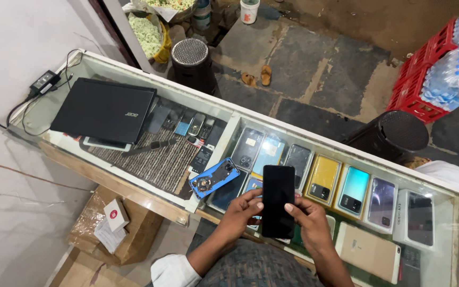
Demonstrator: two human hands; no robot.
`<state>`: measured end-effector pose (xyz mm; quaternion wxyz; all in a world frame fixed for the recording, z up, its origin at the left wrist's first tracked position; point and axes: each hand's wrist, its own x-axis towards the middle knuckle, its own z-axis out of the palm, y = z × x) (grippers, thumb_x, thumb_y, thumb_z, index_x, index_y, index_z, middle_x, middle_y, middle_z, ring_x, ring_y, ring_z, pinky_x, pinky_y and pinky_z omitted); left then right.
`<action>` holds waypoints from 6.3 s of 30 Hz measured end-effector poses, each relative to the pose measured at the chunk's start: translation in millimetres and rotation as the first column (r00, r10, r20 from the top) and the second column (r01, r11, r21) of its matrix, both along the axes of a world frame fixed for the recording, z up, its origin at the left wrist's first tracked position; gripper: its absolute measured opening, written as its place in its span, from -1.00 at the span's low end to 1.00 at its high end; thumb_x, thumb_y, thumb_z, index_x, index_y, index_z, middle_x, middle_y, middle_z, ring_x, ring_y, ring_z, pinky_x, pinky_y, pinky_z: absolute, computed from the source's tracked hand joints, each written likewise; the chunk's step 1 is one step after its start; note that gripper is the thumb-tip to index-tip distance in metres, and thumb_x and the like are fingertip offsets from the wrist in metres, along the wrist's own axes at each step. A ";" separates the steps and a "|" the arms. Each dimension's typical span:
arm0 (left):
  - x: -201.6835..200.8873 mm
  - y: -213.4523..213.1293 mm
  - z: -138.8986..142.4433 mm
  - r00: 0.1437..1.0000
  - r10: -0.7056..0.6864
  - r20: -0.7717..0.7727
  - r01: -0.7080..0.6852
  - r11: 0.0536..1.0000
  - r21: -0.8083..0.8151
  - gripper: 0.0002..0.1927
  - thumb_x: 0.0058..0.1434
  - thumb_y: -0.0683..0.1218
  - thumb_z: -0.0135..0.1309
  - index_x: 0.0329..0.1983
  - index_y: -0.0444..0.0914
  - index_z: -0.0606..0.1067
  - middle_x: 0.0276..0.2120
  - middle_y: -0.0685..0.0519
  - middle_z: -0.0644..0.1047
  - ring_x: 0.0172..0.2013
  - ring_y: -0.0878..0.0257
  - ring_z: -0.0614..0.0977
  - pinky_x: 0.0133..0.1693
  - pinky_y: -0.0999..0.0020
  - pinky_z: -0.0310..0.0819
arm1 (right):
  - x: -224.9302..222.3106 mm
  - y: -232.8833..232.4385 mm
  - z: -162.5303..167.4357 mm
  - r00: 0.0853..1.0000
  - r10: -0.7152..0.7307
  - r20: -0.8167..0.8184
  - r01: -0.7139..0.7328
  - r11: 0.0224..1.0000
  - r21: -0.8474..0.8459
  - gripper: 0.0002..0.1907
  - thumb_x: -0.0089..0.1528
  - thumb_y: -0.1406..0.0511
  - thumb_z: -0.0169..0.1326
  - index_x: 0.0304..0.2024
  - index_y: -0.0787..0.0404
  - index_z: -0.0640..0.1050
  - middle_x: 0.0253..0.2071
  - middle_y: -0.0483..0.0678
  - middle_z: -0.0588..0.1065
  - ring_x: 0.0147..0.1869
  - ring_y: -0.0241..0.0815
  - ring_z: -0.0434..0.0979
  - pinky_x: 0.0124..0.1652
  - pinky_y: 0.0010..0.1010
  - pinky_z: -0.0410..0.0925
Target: The person removes a protective film from a smartphone, then picks up a disassembled phone and reassembles it by attaching the back cover. They power on the device, navigate the interface, and use a red plastic tool to pry and adjust the phone's edges.
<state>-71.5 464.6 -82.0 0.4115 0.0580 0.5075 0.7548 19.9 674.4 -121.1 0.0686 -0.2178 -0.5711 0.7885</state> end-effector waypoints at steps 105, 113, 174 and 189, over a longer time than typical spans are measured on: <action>-13.4 40.6 -17.4 0.886 -0.463 -0.032 0.454 0.849 0.269 -0.58 0.00 -0.21 -0.10 -0.02 -0.36 0.39 -0.27 0.01 0.42 -0.25 0.28 0.49 -0.16 0.36 0.47 | -21.7 8.3 116.6 0.963 0.262 0.069 -0.194 0.490 0.850 -0.82 0.26 0.42 0.19 -0.16 0.35 0.46 -0.27 0.04 0.46 -0.24 -0.10 0.57 -0.24 -0.31 0.40; -13.7 40.9 -20.1 0.885 -0.466 0.018 0.440 0.848 0.294 -0.58 0.03 -0.23 -0.11 0.00 -0.36 0.39 -0.25 0.01 0.43 -0.25 0.28 0.49 -0.17 0.36 0.47 | -23.5 9.6 114.3 0.958 0.262 0.118 -0.235 0.474 0.849 -0.81 0.27 0.39 0.19 -0.17 0.33 0.44 -0.27 0.04 0.43 -0.25 -0.09 0.56 -0.27 -0.28 0.38; 13.8 -10.2 -42.9 0.962 0.172 0.213 -0.191 0.979 0.073 -0.47 0.44 0.07 0.02 0.21 -0.47 0.39 -0.15 -0.10 0.61 -0.25 0.24 0.69 -0.19 0.31 0.63 | 16.2 -15.2 35.9 0.929 -0.345 0.137 0.058 0.499 0.865 -0.43 0.19 0.32 0.36 0.22 0.32 0.50 -0.25 0.07 0.58 -0.27 -0.18 0.60 -0.23 -0.37 0.45; 26.8 -8.2 -47.9 0.975 0.139 -0.174 -0.143 0.990 -0.013 -0.71 0.30 -0.09 0.18 -0.07 -0.42 0.58 -0.30 0.01 0.66 -0.34 0.33 0.68 -0.28 0.38 0.60 | 50.2 -53.8 40.4 0.992 0.111 0.059 -0.106 0.991 -0.080 -0.67 0.33 0.28 0.07 0.06 0.38 0.55 -0.19 -0.01 0.61 -0.23 -0.27 0.58 -0.18 -0.36 0.48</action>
